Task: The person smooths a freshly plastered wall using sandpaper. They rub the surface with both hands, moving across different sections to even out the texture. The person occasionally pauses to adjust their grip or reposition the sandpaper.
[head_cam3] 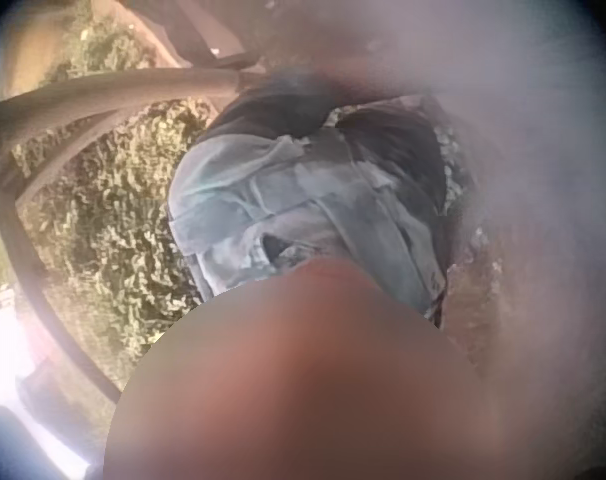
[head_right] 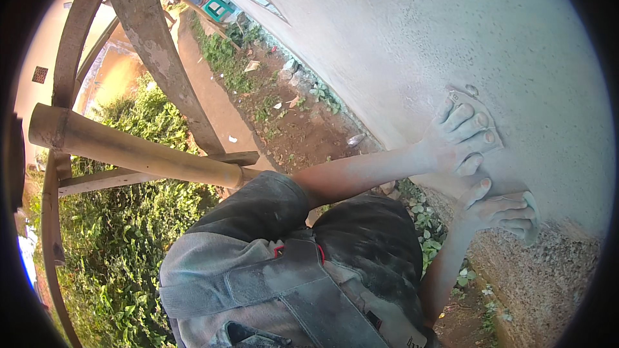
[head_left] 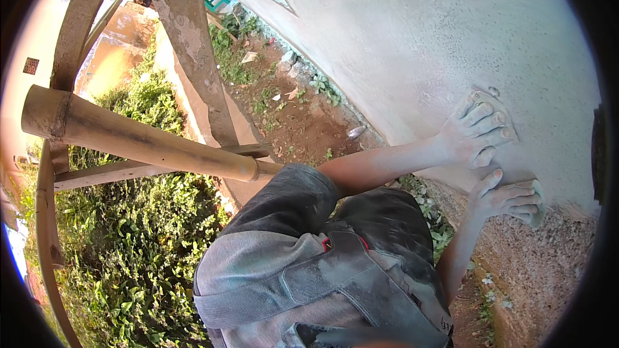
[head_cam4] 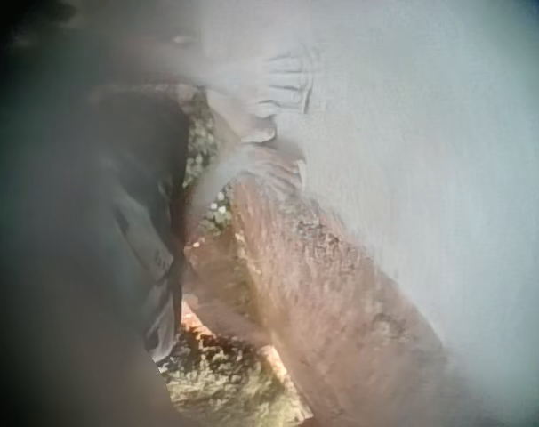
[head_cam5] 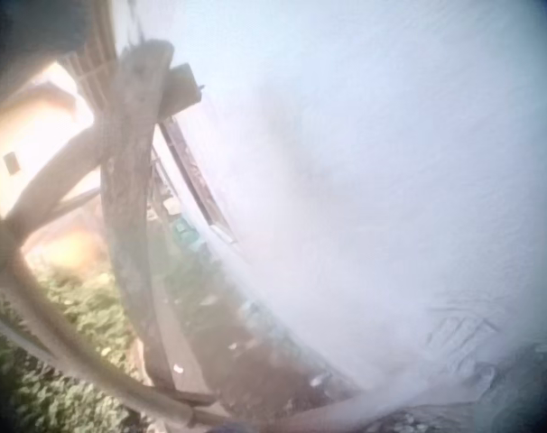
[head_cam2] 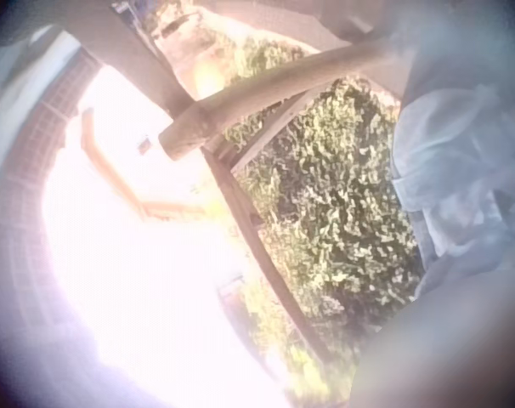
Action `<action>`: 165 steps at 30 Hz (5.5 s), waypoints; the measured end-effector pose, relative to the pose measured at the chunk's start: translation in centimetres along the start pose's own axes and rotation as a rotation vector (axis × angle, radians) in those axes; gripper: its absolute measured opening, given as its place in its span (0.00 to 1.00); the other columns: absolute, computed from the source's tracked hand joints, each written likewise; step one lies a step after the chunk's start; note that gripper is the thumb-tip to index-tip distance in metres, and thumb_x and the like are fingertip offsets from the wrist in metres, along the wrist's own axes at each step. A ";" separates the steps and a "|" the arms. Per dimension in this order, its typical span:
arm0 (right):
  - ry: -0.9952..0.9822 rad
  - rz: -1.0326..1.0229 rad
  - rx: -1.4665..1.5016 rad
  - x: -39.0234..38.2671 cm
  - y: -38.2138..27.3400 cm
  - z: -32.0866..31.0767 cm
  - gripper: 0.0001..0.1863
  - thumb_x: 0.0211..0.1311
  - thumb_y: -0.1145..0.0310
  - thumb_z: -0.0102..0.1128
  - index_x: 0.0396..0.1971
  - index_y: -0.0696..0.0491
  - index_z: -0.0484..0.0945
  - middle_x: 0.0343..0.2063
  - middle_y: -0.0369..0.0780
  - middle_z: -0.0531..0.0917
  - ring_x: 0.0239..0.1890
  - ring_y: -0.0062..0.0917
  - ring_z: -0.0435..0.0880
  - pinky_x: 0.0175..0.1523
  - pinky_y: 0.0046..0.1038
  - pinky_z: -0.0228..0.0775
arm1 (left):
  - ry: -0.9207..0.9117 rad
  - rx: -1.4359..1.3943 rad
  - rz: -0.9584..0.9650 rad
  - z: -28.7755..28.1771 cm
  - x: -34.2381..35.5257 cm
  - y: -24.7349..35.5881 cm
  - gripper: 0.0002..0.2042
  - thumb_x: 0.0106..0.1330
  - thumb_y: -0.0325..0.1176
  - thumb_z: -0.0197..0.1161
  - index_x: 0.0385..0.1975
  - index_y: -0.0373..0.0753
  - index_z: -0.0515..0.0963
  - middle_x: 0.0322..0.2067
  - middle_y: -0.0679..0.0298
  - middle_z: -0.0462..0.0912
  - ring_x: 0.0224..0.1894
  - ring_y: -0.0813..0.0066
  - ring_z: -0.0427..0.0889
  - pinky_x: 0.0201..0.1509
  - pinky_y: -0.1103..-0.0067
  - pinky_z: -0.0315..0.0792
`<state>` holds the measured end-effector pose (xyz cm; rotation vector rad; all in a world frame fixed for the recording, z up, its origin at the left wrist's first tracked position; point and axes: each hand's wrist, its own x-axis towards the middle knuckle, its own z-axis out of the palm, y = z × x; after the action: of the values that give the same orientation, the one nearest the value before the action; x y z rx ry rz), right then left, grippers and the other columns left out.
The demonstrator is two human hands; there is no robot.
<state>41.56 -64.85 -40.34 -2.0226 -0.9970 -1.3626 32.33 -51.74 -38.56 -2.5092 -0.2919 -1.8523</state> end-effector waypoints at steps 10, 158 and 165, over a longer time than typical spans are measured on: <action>-0.109 -0.046 -0.044 2.4 -1.1 -1.8 0.36 0.65 0.42 0.40 0.49 0.65 0.65 0.46 0.58 0.68 0.46 0.55 0.64 0.48 0.58 0.50 | 0.076 0.202 0.122 -3.3 8.4 -4.6 0.32 0.71 0.50 0.33 0.68 0.32 0.46 0.68 0.41 0.40 0.71 0.42 0.36 0.71 0.54 0.30; 0.122 0.377 0.087 9.3 -2.9 -3.3 0.47 0.66 0.40 0.34 0.66 0.67 0.35 0.65 0.64 0.34 0.69 0.58 0.30 0.66 0.59 0.20 | 0.191 -0.051 -0.428 -5.3 5.7 -9.8 0.34 0.65 0.35 0.39 0.66 0.22 0.38 0.67 0.35 0.33 0.70 0.39 0.31 0.70 0.54 0.33; -0.225 -0.011 0.115 -3.1 -6.6 0.9 0.39 0.63 0.49 0.48 0.61 0.67 0.55 0.45 0.58 0.69 0.43 0.56 0.67 0.52 0.56 0.51 | 0.074 -0.022 -0.427 -1.4 -2.3 -4.4 0.37 0.71 0.47 0.37 0.65 0.21 0.34 0.67 0.35 0.30 0.70 0.40 0.28 0.70 0.55 0.31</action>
<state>36.12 -61.09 -43.52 -2.1183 -1.1570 -1.0740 29.61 -47.88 -40.80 -2.5355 -0.8695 -2.0834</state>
